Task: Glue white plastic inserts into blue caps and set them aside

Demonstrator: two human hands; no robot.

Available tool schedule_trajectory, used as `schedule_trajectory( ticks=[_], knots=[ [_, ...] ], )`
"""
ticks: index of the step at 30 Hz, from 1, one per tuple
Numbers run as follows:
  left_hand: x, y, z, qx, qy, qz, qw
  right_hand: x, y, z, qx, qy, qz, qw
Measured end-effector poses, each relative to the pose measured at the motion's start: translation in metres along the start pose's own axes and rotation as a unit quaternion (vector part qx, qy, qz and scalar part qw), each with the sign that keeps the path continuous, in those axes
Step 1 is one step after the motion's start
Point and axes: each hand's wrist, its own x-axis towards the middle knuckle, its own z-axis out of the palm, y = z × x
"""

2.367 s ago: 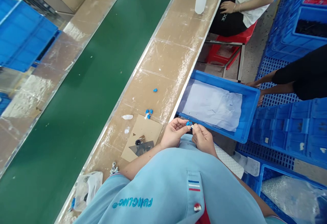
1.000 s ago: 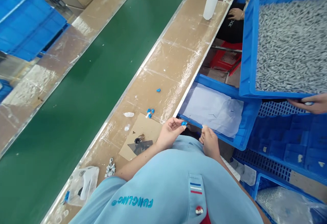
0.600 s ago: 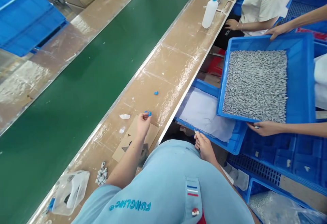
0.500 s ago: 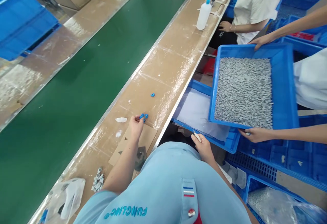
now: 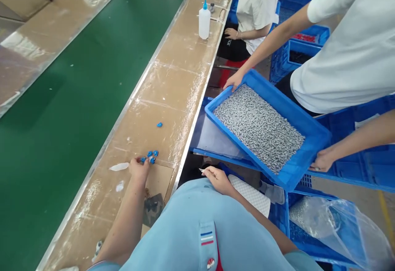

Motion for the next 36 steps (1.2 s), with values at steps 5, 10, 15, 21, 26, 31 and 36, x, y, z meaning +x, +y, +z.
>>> schedule_trajectory(
  ticks=[5, 10, 15, 21, 26, 31, 36],
  knots=[
    [0.002, 0.016, 0.004, 0.02, 0.008, 0.005, 1.0, 0.001, -0.004, -0.002, -0.012, 0.0, -0.004, 1.0],
    [0.009, 0.05, 0.015, 0.006, -0.004, 0.023, 1.0, -0.001, -0.002, -0.009, -0.017, -0.024, -0.008, 1.0],
    [0.038, 0.087, 0.04, -0.031, -0.026, 0.046, 0.998, 0.006, 0.01, -0.02, -0.019, -0.003, 0.019, 1.0],
    [0.061, 0.11, 0.07, -0.106, -0.077, 0.053, 0.99, 0.005, 0.019, -0.032, 0.01, 0.0, 0.055, 0.998],
    [0.06, 0.116, 0.071, -0.197, -0.1, 0.015, 0.975, 0.006, 0.022, -0.036, 0.024, 0.009, 0.069, 0.997],
    [0.012, 0.123, 0.048, -0.328, -0.168, -0.023, 0.929, 0.016, 0.002, -0.029, 0.066, -0.004, 0.084, 0.994],
    [-0.065, 0.121, 0.009, -0.488, -0.274, -0.059, 0.827, 0.029, -0.036, -0.02, 0.107, -0.047, 0.056, 0.992]
  ],
)
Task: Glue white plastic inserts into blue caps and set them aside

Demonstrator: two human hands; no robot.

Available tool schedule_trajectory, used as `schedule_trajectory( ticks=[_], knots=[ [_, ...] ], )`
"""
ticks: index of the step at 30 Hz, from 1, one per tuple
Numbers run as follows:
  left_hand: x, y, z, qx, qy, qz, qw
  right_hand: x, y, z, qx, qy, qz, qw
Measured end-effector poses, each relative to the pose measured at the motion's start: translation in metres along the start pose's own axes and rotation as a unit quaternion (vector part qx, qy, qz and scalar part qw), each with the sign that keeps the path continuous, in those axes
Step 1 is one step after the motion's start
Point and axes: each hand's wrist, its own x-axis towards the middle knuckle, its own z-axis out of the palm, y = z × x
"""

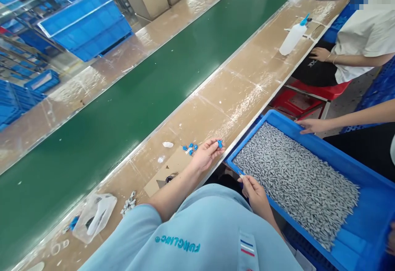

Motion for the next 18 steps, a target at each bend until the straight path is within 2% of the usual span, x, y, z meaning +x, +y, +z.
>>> schedule_trajectory(
  ticks=[3, 6, 12, 18],
  knots=[
    [-0.036, 0.004, 0.005, -0.128, -0.045, -0.039, 0.99, 0.004, -0.019, 0.008, 0.005, -0.035, -0.017, 0.999],
    [-0.056, 0.006, 0.009, -0.144, -0.042, -0.059, 0.987, 0.005, -0.035, 0.016, 0.008, -0.074, -0.024, 0.997],
    [-0.073, 0.003, 0.015, -0.128, -0.04, -0.028, 0.991, 0.005, -0.048, 0.035, 0.042, -0.126, -0.003, 0.991],
    [-0.077, 0.004, 0.016, -0.096, -0.048, 0.012, 0.994, 0.006, -0.052, 0.04, 0.108, -0.147, 0.053, 0.982]
  ],
)
